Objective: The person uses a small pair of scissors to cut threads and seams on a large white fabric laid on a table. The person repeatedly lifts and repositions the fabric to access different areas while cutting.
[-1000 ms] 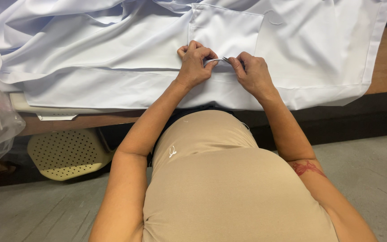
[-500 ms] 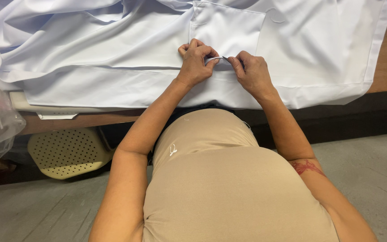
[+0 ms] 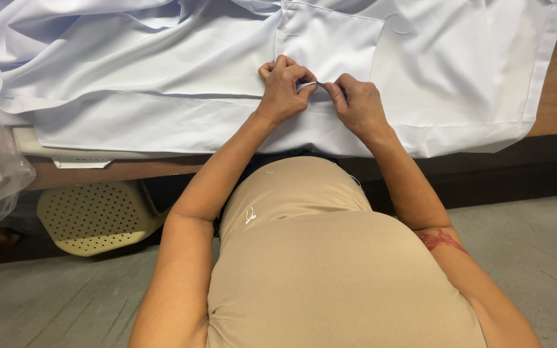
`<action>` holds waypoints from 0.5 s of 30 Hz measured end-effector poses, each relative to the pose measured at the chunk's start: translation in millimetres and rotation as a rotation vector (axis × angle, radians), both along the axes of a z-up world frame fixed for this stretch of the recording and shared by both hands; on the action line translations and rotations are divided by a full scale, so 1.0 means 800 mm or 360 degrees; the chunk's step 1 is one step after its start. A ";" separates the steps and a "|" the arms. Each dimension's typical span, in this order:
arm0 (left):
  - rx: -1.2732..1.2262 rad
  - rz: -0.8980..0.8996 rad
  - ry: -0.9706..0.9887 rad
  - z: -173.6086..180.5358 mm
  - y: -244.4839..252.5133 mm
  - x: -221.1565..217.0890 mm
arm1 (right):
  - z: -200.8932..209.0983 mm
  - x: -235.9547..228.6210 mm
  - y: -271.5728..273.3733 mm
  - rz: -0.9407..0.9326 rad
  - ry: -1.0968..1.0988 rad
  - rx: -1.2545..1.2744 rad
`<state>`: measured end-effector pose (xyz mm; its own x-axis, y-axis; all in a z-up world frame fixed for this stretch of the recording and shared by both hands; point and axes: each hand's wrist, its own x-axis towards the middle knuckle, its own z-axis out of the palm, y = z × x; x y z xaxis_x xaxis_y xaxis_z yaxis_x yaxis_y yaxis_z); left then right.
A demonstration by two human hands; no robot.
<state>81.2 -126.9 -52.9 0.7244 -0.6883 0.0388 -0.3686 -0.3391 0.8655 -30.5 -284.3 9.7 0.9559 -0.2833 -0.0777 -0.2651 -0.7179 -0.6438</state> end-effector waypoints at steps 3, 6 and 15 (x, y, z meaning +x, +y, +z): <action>0.0014 -0.0091 0.0086 0.012 0.009 0.011 | -0.007 0.001 -0.008 -0.0136 -0.0062 0.0080; 0.0005 -0.0292 0.0361 0.026 0.032 0.035 | -0.015 0.006 -0.015 -0.0148 -0.0124 0.0153; -0.0147 -0.0408 0.0410 0.027 0.066 0.060 | -0.023 0.002 -0.026 0.0337 -0.0221 0.0061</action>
